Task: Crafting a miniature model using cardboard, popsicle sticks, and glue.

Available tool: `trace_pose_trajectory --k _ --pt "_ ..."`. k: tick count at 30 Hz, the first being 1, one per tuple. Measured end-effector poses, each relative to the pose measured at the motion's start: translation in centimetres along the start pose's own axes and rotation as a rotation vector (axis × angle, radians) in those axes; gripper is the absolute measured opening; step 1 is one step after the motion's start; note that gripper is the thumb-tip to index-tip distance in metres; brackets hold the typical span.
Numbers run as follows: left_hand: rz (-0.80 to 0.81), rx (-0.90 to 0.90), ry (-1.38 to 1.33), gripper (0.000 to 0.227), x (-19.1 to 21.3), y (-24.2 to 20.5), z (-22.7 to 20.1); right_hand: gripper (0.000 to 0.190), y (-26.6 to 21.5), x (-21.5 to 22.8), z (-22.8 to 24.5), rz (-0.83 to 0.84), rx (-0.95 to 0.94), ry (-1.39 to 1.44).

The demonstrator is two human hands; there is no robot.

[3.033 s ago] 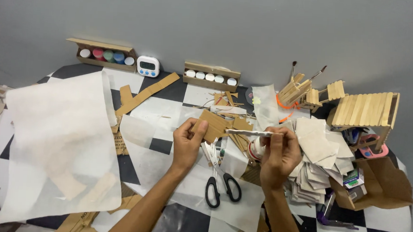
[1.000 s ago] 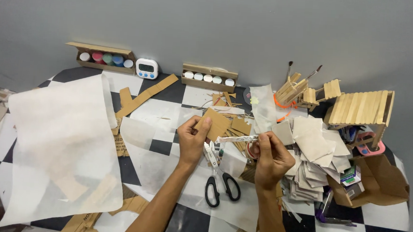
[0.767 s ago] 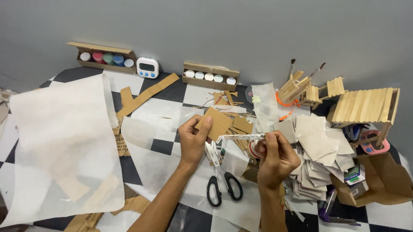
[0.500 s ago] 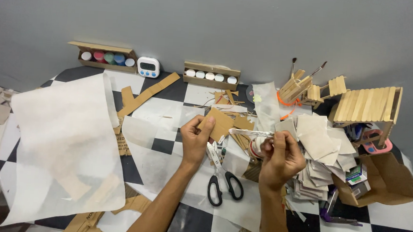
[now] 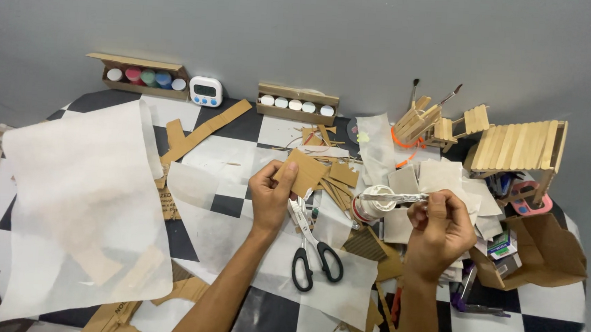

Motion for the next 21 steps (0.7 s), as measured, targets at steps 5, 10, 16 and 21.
trace_pose_trajectory --k 5,10,16,21 --pt "-0.006 0.005 0.019 0.025 0.0 -0.1 -0.3 0.007 1.0 1.8 -0.2 0.085 0.094 -0.115" --pt "0.005 0.002 0.021 0.024 -0.4 -0.5 -0.5 0.006 1.8 2.2 1.8 0.115 0.23 -0.309" --pt "0.033 0.048 0.003 0.022 -1.4 -0.8 0.6 0.006 1.6 2.6 0.6 0.193 0.346 -0.572" --pt "0.048 0.061 -0.015 0.024 -1.5 -0.6 1.9 0.006 0.9 1.3 -0.7 0.035 0.017 -0.227"
Point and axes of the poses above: each hand's wrist, its own y-axis towards the middle knuckle, its own x-axis out of the back of the hand, z = x × y, the point moved 4 cm from there along y, towards the middle knuckle, and after that the axes turned 13 degrees about x, right-handed, at the moved point
